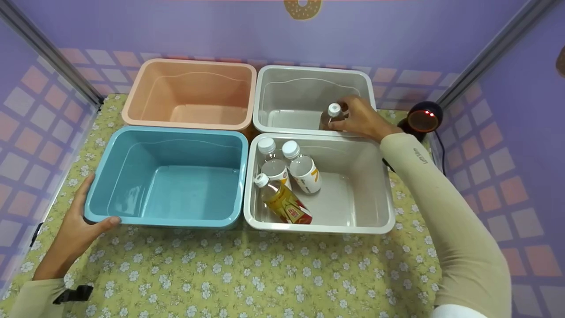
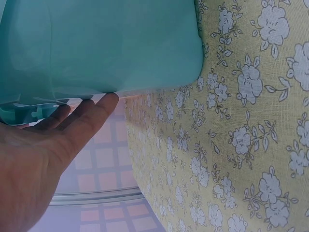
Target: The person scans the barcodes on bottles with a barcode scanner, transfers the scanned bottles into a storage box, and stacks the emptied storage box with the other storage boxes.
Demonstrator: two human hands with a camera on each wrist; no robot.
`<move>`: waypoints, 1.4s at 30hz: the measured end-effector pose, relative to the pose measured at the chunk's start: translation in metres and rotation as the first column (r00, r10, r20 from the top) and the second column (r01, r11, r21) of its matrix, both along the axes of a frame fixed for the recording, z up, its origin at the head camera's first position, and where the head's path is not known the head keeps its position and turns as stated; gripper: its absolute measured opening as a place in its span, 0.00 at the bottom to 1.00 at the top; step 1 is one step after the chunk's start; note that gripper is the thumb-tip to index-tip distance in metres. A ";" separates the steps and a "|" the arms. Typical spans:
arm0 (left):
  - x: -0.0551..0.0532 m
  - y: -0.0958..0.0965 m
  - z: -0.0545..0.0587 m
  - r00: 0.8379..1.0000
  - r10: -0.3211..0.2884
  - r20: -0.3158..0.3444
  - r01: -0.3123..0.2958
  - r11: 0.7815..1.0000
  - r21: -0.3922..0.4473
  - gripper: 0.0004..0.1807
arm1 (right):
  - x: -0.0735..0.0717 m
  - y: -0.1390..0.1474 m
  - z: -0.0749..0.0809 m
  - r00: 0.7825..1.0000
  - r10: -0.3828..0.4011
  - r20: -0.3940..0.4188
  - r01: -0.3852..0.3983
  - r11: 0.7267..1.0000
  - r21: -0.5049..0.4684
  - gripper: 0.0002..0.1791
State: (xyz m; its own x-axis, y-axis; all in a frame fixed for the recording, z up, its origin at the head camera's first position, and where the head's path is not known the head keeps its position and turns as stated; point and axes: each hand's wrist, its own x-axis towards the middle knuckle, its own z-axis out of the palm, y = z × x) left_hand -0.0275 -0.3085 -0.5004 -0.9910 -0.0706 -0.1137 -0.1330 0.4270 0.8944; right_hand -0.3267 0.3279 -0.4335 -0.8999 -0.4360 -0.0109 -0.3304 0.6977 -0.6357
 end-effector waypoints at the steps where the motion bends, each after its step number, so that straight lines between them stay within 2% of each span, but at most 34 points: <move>1: 0.000 0.000 0.000 1.000 0.000 -0.002 0.000 1.000 -0.001 0.70 | 0.000 0.000 0.001 1.000 -0.002 0.011 0.002 1.000 -0.008 0.25; 8: -0.001 -0.001 -0.001 1.000 0.000 -0.008 0.000 1.000 0.018 0.70 | 0.004 0.002 0.008 0.997 -0.053 0.047 0.055 0.998 -0.039 0.35; 17: -0.003 -0.002 -0.002 1.000 -0.003 -0.012 0.003 1.000 0.001 0.70 | 0.010 0.004 0.018 0.998 -0.064 -0.012 0.063 0.995 -0.072 0.33; 23: -0.005 -0.002 -0.002 0.999 -0.015 -0.037 0.015 1.000 -0.010 0.69 | 0.014 0.003 0.020 0.996 -0.053 -0.074 0.047 0.996 -0.076 0.30; 29: -0.006 -0.003 -0.003 0.999 -0.018 -0.031 0.018 1.000 -0.002 0.70 | 0.021 0.001 0.018 0.993 -0.017 -0.121 0.008 0.997 -0.076 0.27; 36: -0.008 -0.005 -0.003 1.000 -0.014 -0.017 0.015 1.000 0.006 0.70 | 0.037 -0.006 0.023 0.993 -0.017 -0.120 0.009 0.998 -0.065 0.28; 42: -0.008 -0.007 -0.004 1.000 -0.001 -0.016 0.001 1.000 0.008 0.71 | 0.049 -0.017 0.030 0.992 0.037 -0.119 -0.045 0.997 -0.068 0.27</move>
State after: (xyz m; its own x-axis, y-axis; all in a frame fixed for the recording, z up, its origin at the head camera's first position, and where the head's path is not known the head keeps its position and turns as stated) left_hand -0.0358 -0.3156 -0.5039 -0.9928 -0.0689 -0.0984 -0.1183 0.4200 0.8998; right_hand -0.2779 0.3109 -0.4039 -0.8745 -0.4684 0.1261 -0.4331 0.6368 -0.6378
